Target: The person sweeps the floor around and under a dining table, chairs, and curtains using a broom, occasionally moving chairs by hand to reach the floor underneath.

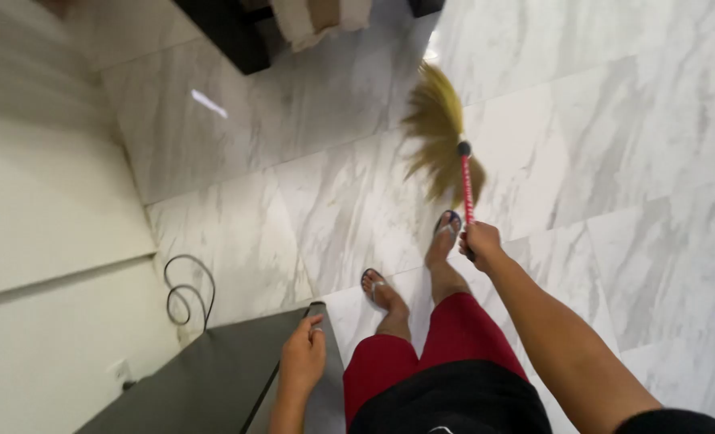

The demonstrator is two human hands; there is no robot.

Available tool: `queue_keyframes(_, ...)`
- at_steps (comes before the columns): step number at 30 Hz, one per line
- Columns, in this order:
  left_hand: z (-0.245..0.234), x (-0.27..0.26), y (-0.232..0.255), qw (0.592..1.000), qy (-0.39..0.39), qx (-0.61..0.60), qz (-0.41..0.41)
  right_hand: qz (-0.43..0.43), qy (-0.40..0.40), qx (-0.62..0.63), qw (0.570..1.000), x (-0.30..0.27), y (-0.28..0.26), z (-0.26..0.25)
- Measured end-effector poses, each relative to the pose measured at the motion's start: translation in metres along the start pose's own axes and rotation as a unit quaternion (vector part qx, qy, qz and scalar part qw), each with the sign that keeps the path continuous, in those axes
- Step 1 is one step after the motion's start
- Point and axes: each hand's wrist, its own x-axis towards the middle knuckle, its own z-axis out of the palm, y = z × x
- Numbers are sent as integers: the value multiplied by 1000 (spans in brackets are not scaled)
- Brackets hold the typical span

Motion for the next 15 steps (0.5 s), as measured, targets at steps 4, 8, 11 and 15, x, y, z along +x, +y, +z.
queue_keyframes(4,11,39,40,991,-13,47,123,-76,49,38,995,-77,-1,-119)
queue_keyframes(8,26,83,111,968,-29,121,217,-60,145,91,983,-177,34,-205)
queue_keyframes(11,42,100,187,956,-55,169,231,-20,186,177,966,-223,72,-241)
queue_keyframes(15,78,101,291,946,-83,213,229,96,218,366,900,-196,134,-280)
